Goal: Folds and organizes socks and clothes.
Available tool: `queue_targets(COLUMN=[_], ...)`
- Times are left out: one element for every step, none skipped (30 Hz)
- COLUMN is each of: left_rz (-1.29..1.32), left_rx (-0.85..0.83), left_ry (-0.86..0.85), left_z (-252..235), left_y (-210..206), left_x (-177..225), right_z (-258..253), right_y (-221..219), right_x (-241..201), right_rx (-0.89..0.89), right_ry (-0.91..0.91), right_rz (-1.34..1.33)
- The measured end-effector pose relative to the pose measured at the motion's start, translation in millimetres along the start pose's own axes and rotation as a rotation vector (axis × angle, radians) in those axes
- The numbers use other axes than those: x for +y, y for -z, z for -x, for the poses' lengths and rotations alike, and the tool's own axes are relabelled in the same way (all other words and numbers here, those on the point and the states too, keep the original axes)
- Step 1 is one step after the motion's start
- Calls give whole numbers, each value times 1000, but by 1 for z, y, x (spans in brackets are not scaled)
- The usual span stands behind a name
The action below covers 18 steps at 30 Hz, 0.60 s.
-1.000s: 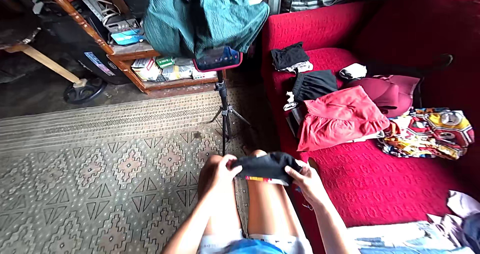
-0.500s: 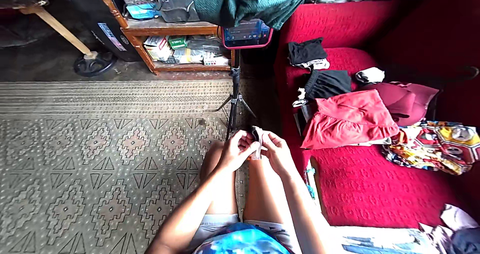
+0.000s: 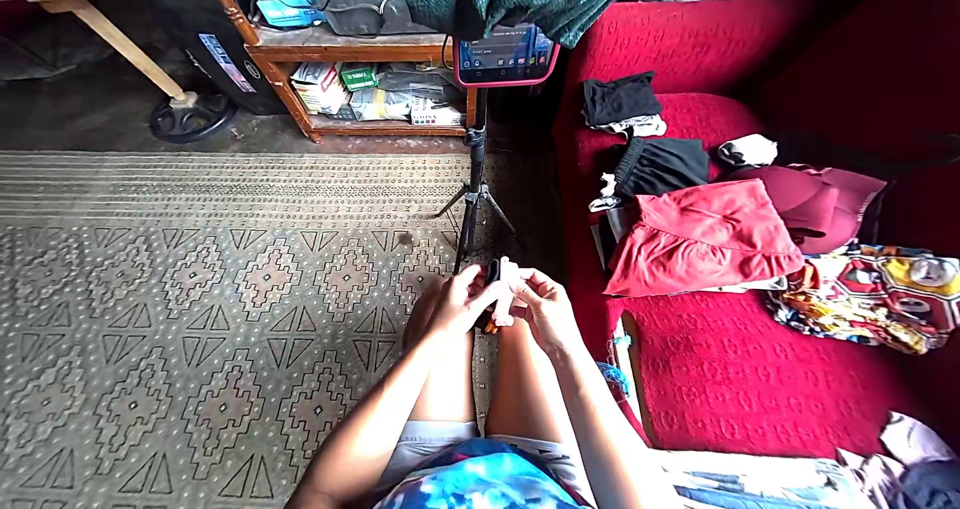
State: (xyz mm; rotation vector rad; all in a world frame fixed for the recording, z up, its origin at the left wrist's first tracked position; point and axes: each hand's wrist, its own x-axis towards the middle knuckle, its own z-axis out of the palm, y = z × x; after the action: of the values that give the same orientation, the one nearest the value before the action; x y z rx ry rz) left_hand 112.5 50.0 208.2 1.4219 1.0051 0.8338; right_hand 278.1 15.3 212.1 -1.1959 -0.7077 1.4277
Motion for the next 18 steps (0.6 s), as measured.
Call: queue_targets(left_rz=[-23,-43,-61,-76,-89,-99,-105,-106,-103,-107,-136,-174,-212,-242,-260,-258,-257,-264], left_rx=[8,18,31,40,41,38,34,31,24,16,10,5,3,10,20,31,43,51], left_ry=[-18,-34,-43,-48,-57,-66,-67,-65,-59,-56,-56,-58,-58,-62,-71,-75,-73,-59], left_z=[0,0,-1,-1,-2,-3,-3,-4,-4,-4,-5,-5,-5,-5,-3,-2,0,1], left_y=[0,-1,-1,0,1,4,6,7,9,10,11,10,9,7,5,4,3,3], left_x=[-2,-5,-8,-11,-13,-15,-17,-16,-14,-13,-12,-11,-10,-10,-10,-11,-11,-11], right_z=[0,0,-1,-1,-1,-2,-2,-2,-2,-1,-1,0,0,1,2,2,2,2], right_y=[-1,-1,-1,0,0,1,1,1,0,-1,-2,-2,-3,-3,-3,-3,-4,-4], right_x=[1,2,3,5,5,6,6,6,6,6,6,6,6,6,7,7,8,9], right_rx=[5,8,14,22,33,48,67,88,112,131,142,137,118,87,59,37,27,20], right_ry=[1,-2,-6,-10,-13,-16,-15,-11,-9,-10,-9,-4,5,15,25,35,45,53], right_rz=[-3,-8,-18,-30,-45,-64,-80,-92,-102,-108,-111,-110,-108,-100,-89,-71,-55,-40])
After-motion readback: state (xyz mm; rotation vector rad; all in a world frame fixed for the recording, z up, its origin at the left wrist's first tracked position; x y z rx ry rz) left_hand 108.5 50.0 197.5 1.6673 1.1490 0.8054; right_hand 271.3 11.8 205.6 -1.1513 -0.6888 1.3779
